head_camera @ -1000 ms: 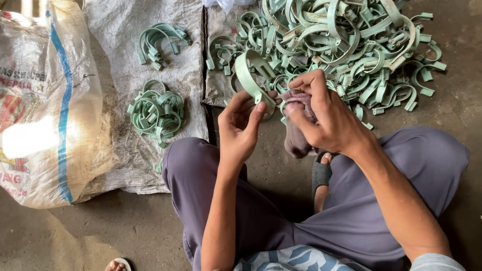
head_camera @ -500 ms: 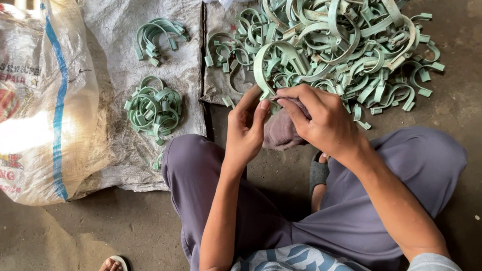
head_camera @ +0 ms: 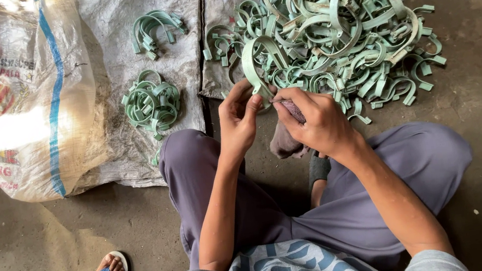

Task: The person sits on the floor and wipes light green metal parts with a cloth. They pick up parts from a pile, rub them with the cloth, and place them on a separate pile.

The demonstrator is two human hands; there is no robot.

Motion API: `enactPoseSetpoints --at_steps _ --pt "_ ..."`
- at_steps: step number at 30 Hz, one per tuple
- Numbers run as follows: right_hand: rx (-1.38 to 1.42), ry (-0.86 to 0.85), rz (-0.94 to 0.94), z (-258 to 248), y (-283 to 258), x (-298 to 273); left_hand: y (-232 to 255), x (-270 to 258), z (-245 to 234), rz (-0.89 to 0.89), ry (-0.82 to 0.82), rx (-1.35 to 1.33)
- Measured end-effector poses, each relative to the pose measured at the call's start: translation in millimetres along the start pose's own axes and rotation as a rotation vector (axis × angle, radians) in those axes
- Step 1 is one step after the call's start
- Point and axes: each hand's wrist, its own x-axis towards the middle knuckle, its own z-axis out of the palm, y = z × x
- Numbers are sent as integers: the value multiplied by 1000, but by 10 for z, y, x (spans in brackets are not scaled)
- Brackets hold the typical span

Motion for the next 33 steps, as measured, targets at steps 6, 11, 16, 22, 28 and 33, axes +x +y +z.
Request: enactPoseSetpoints --at_steps 6,11,16,22,28,33 --pt "-60 54 -33 110 109 -72 -6 -18 79 7 -10 37" --pt "15 -8 -14 138 81 -47 37 51 -27 7 34 26" --pt "-1 42 3 146 96 -38 -39 32 23 -32 -4 -15" --pt "81 -121 51 51 -7 27 103 104 20 -20 73 -27" --pt "256 -77 279 -241 156 10 239 40 205 -8 67 -28" --pt "543 -93 555 -265 294 30 297 9 340 253 -83 309"
